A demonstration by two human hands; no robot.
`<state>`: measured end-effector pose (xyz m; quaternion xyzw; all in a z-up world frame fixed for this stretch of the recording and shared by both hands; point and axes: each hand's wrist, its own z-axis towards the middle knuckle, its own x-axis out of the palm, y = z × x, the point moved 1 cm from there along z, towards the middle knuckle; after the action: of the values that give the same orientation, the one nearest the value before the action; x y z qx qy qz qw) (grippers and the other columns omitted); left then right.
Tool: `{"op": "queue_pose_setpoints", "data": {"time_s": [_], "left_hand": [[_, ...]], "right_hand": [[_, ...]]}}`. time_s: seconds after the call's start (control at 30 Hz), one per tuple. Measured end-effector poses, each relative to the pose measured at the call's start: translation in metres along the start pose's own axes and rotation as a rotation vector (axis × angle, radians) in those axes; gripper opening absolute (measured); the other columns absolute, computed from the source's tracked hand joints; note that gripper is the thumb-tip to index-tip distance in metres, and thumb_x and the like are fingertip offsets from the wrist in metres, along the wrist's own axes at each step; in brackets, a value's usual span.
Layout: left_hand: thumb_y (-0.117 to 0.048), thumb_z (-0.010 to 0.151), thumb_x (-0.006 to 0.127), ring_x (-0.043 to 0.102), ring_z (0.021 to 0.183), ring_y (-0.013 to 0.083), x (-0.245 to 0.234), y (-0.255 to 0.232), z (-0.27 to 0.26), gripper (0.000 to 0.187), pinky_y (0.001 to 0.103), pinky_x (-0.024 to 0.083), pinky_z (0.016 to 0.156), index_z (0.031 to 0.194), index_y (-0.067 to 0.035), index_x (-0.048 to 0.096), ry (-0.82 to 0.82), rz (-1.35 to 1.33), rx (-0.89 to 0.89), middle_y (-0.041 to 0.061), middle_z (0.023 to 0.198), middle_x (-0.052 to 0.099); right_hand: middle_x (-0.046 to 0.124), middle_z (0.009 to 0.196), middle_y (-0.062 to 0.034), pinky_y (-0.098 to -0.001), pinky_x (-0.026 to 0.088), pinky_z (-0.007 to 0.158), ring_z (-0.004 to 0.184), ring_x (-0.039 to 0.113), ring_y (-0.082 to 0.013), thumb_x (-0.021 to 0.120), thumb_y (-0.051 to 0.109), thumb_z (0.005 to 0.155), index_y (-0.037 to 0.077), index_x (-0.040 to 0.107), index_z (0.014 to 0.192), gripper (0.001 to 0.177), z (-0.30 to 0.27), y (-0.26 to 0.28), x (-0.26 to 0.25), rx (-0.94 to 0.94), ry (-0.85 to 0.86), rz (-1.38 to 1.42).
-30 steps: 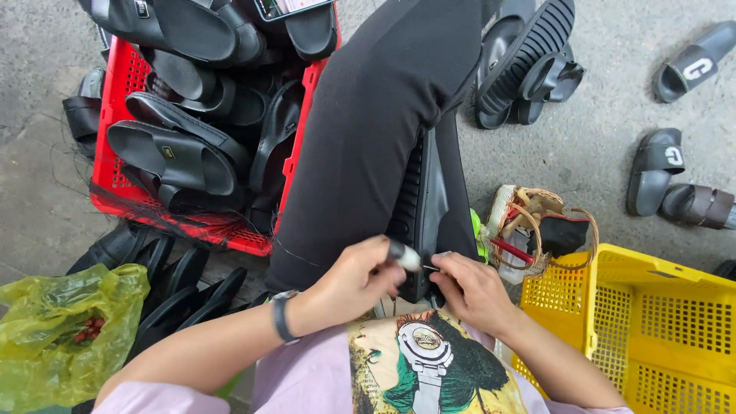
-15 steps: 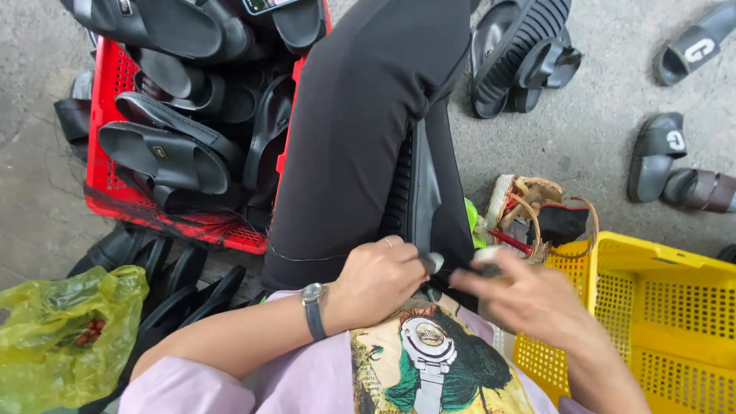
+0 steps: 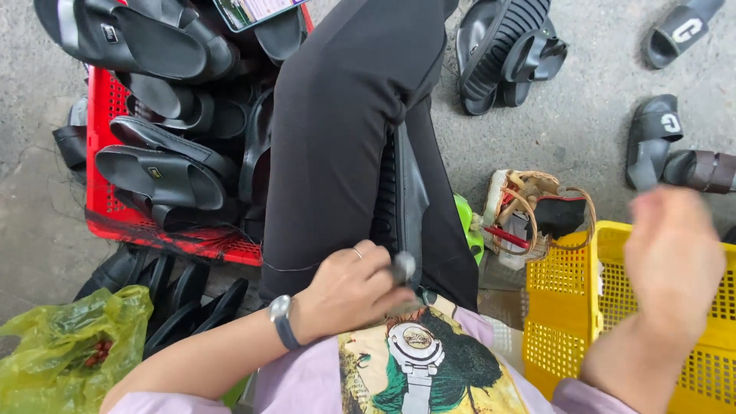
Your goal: Hand-sewing the sole of a black sandal using a needle and thread while sitting on the ground.
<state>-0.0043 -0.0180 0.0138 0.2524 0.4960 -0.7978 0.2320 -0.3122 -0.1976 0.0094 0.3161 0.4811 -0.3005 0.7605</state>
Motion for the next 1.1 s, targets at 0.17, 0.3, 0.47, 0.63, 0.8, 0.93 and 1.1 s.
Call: {"op": "queue_pose_setpoints", "data": {"time_s": [0.17, 0.3, 0.47, 0.63, 0.8, 0.93, 1.1], "left_hand": [[-0.046, 0.082, 0.067, 0.046, 0.068, 0.0221, 0.021, 0.003, -0.013, 0.04, 0.028, 0.039, 0.047, 0.072, -0.007, 0.062, 0.294, 0.514, -0.307, 0.009, 0.08, 0.047], [-0.021, 0.085, 0.062, 0.057, 0.064, 0.0246, -0.002, 0.004, 0.003, 0.02, 0.034, 0.047, 0.053, 0.071, -0.006, 0.065, 0.282, -0.09, -0.494, 0.006, 0.08, 0.054], [-0.012, 0.098, 0.052, 0.061, 0.096, 0.0301, -0.004, 0.016, 0.028, 0.026, 0.039, 0.048, 0.085, 0.078, 0.003, 0.061, -0.038, -0.905, -0.468, 0.017, 0.099, 0.062], [-0.016, 0.095, 0.057, 0.047, 0.064, 0.01, -0.005, 0.031, 0.071, 0.024, 0.026, 0.041, 0.058, 0.075, -0.004, 0.062, -0.136, -0.869, -0.593, 0.003, 0.062, 0.055], [-0.011, 0.095, 0.055, 0.047, 0.06, 0.0215, -0.039, 0.034, 0.078, 0.038, 0.029, 0.044, 0.062, 0.059, -0.005, 0.047, -0.067, -0.82, -0.504, 0.007, 0.066, 0.054], [-0.018, 0.091, 0.061, 0.06, 0.091, 0.0344, -0.078, 0.019, 0.062, 0.028, 0.038, 0.051, 0.074, 0.066, -0.006, 0.06, 0.058, 0.077, -0.24, 0.014, 0.097, 0.054], [0.002, 0.088, 0.051, 0.054, 0.111, 0.0501, -0.037, -0.006, 0.03, 0.025, 0.057, 0.042, 0.097, 0.111, 0.007, 0.06, 0.099, 0.429, 0.005, 0.031, 0.109, 0.054]], "right_hand": [[0.063, 0.111, -0.0112, -0.0326, 0.054, 0.09, 0.107, 0.066, -0.026, 0.052, -0.001, 0.084, 0.01, 0.052, 0.083, 0.011, -0.008, 0.075, 0.027, -0.042, 0.371, 0.893], [0.062, 0.126, -0.0055, -0.0254, 0.053, 0.049, 0.05, 0.063, -0.0106, 0.062, 0.04, 0.081, 0.013, 0.047, 0.134, 0.061, -0.013, 0.105, 0.051, -0.129, 0.845, 0.729], [0.056, 0.044, -0.0043, -0.0261, 0.046, 0.037, 0.035, 0.056, -0.0194, 0.066, 0.005, 0.077, 0.007, 0.075, 0.086, 0.012, -0.013, 0.114, 0.047, 0.036, 0.643, 1.193], [0.06, 0.048, -0.0018, -0.0235, 0.048, 0.039, 0.037, 0.059, -0.017, 0.067, 0.002, 0.077, 0.006, 0.075, 0.083, 0.011, -0.009, 0.119, 0.071, 0.06, 0.59, 1.278], [0.059, 0.053, -0.0098, -0.0319, 0.048, 0.039, 0.041, 0.058, -0.0264, 0.064, 0.006, 0.081, 0.003, 0.073, 0.088, 0.012, 0.0, 0.12, 0.069, -0.099, 0.548, 1.18], [0.057, 0.081, -0.0105, -0.0363, 0.052, 0.047, 0.058, 0.062, -0.0272, 0.048, 0.018, 0.092, 0.01, 0.059, 0.122, 0.033, 0.002, 0.119, 0.062, -0.426, 0.436, 0.708], [0.052, 0.081, -0.0074, -0.0344, 0.05, 0.047, 0.055, 0.058, -0.0249, 0.043, 0.007, 0.091, 0.016, 0.059, 0.124, 0.038, 0.003, 0.121, 0.054, -0.534, 0.36, 0.544]]}}
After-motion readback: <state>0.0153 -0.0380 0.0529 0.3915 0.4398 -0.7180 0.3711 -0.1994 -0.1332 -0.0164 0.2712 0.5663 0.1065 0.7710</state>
